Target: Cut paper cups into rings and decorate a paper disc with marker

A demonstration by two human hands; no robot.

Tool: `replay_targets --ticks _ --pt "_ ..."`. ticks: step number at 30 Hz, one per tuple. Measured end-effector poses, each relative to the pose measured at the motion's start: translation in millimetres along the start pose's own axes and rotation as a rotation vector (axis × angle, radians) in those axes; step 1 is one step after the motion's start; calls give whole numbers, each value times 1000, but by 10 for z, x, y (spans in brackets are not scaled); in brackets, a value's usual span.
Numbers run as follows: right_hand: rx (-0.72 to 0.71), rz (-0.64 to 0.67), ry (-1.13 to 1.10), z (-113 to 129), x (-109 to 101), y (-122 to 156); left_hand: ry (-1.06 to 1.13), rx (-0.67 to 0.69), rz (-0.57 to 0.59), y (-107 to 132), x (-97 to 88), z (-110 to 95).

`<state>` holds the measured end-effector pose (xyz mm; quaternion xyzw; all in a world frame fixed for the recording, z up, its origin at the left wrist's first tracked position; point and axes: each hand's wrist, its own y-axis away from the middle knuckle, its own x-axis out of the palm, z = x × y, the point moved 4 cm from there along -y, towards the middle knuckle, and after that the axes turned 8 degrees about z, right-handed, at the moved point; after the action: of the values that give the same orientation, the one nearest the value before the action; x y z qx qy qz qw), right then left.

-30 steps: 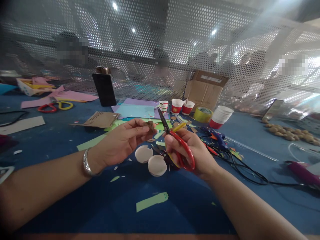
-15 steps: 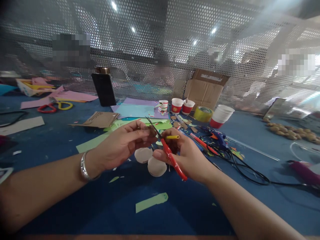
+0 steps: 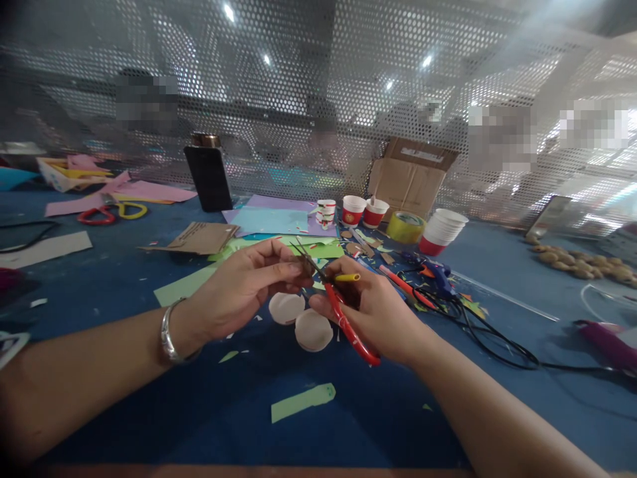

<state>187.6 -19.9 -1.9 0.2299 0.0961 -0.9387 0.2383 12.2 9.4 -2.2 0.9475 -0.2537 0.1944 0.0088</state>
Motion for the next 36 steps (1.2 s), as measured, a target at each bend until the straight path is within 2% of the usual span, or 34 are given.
replay_targets --ticks 10,20,27,30,36 --pt "12 4 -10 -10 2 11 -50 -1 -6 2 -19 -4" --pt "21 -17 118 -27 -9 27 -44 -13 10 3 -31 16" --pt "-5 -75 244 -23 -18 27 35 -97 -6 20 -15 41" --pt "27 -91 294 17 -20 32 49 -112 3 3 -28 62" --pt "62 -79 257 -25 -16 10 33 -94 -24 -35 -72 59"
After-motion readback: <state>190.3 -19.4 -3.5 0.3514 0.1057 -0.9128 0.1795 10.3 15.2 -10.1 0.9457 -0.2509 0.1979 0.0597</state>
